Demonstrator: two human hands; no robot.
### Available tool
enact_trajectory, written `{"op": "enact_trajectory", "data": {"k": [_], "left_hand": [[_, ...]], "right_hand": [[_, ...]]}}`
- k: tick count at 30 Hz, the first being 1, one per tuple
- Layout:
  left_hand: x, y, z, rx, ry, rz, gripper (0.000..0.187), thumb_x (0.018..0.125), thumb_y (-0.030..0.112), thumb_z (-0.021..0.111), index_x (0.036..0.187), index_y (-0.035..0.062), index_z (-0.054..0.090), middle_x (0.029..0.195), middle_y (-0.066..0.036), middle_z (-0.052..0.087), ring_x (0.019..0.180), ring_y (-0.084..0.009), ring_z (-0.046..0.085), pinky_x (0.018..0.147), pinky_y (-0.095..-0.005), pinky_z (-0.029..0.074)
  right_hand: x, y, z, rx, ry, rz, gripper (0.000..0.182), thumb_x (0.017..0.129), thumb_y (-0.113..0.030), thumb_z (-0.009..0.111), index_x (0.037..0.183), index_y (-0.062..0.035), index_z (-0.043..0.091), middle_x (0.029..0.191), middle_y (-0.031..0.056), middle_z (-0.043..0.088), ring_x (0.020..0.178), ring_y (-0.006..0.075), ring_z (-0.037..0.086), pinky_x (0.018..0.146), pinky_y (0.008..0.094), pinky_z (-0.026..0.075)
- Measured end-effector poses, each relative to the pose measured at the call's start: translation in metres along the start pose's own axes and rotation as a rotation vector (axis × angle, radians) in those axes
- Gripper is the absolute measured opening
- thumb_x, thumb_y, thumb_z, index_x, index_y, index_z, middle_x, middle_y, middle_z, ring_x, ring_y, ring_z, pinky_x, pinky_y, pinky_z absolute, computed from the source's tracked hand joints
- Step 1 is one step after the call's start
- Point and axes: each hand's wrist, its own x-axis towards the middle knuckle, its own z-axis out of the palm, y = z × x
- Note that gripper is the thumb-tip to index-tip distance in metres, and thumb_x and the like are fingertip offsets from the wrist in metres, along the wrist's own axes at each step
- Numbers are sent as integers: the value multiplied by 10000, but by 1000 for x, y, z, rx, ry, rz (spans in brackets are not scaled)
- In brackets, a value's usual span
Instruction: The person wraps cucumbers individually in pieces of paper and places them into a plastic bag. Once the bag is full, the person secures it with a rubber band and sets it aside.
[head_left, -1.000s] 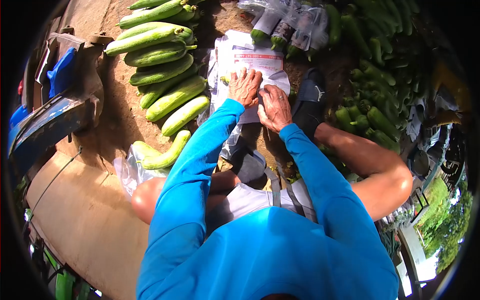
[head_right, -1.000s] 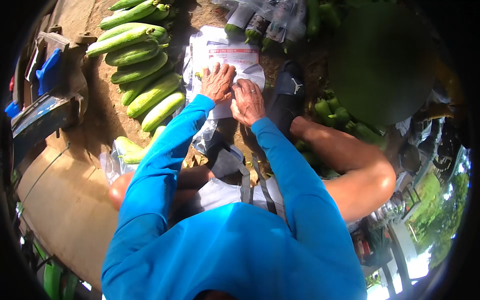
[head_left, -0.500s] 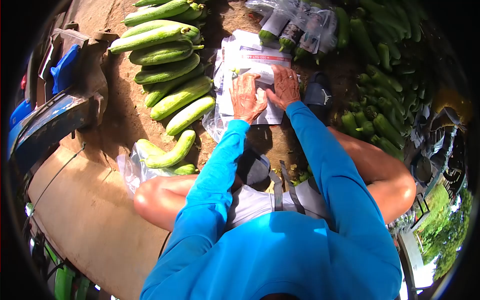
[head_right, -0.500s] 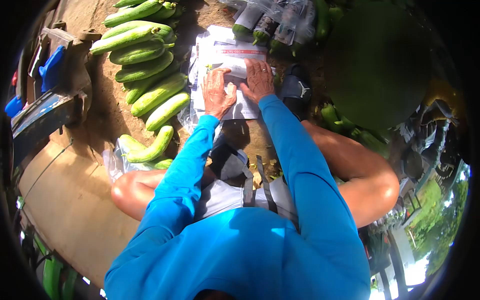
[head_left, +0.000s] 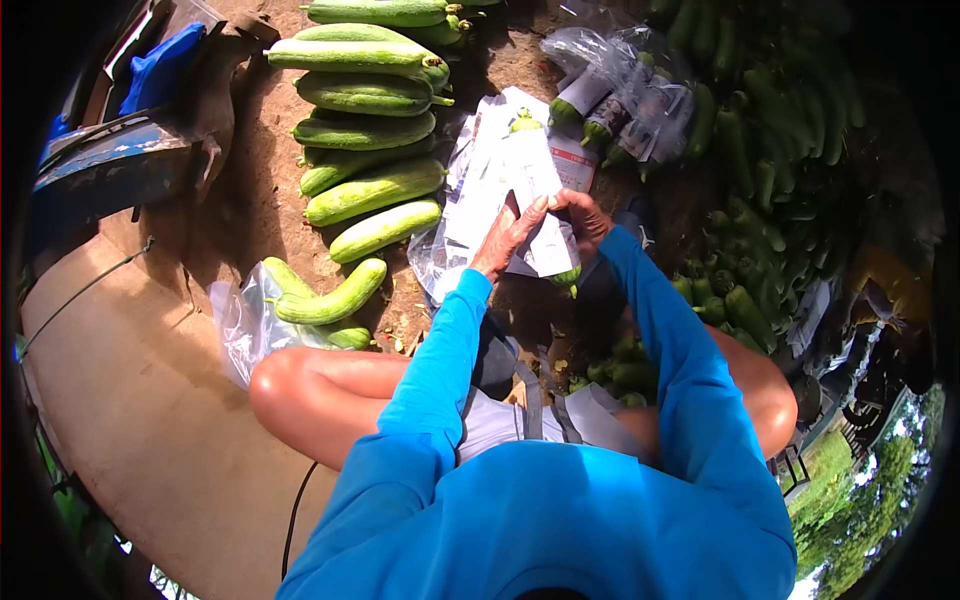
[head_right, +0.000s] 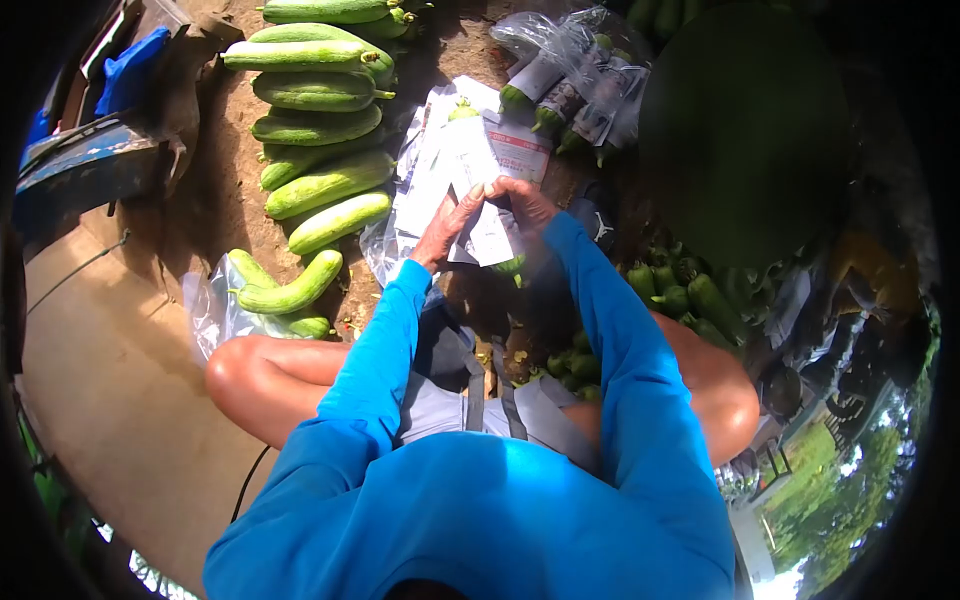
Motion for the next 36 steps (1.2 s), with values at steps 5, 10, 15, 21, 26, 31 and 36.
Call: {"op": "enact_trajectory", "data": {"k": [5, 10, 15, 21, 26, 31, 36], "left_hand": [[6, 47, -22, 75, -85, -128, 584, 834, 444, 734, 1221, 27, 602, 1101, -42, 636, 1041, -149, 561, 949, -316, 427], [34, 57, -36, 110, 116, 124, 569, 793, 324, 797, 1206, 16, 555, 1095, -77, 637, 984, -174, 607, 877, -325, 483], [80, 71, -48, 724, 200, 71, 611, 755, 466, 803, 1070, 8, 547, 989, -149, 641, 910, -242, 641, 826, -371, 511], [152, 71, -33, 1014, 87, 113, 751, 732, 625, 734, 1064, -24, 554, 1012, -269, 663, 941, -407, 672, 808, -470, 520], [208, 71, -16, 1125, 1, 87, 750, 725, 595, 719, 1068, -49, 545, 1010, -331, 660, 984, -476, 643, 874, -507, 506], [286, 46, -12, 972, 13, 294, 574, 771, 417, 717, 1113, -6, 533, 1044, -289, 656, 1018, -482, 614, 864, -500, 505], [326, 59, -9, 1010, 139, 297, 685, 691, 458, 748, 1149, -29, 596, 1106, -265, 656, 1039, -422, 636, 891, -464, 513]], "right_hand": [[-6, -24, 31, 41, -169, 15, 326, 850, -322, 680, 1070, -83, 652, 994, 49, 677, 950, 204, 641, 876, 410, 532], [4, -123, 43, -1310, 245, -291, 543, 827, -493, 741, 1129, -48, 667, 1110, 100, 625, 936, 217, 593, 836, 354, 503], [36, -203, 21, -1732, 1013, -963, 667, 753, -579, 724, 1180, -80, 607, 1165, 181, 574, 1164, 344, 513, 944, 471, 482], [84, -251, -9, -1739, 861, -492, 497, 763, -470, 609, 1153, -161, 617, 1300, 200, 578, 1147, 427, 575, 979, 520, 465], [82, -252, 20, -1725, 787, -767, 389, 741, -370, 576, 1037, -126, 644, 939, 249, 678, 910, 455, 648, 846, 541, 520], [77, -227, 25, -1758, 678, -1055, 327, 789, -345, 627, 944, -59, 591, 810, 212, 647, 741, 454, 623, 710, 527, 513], [62, -181, 21, -1697, 841, -1351, 365, 756, -176, 678, 1095, -50, 627, 1189, 142, 524, 1125, 346, 497, 957, 462, 456]]}}
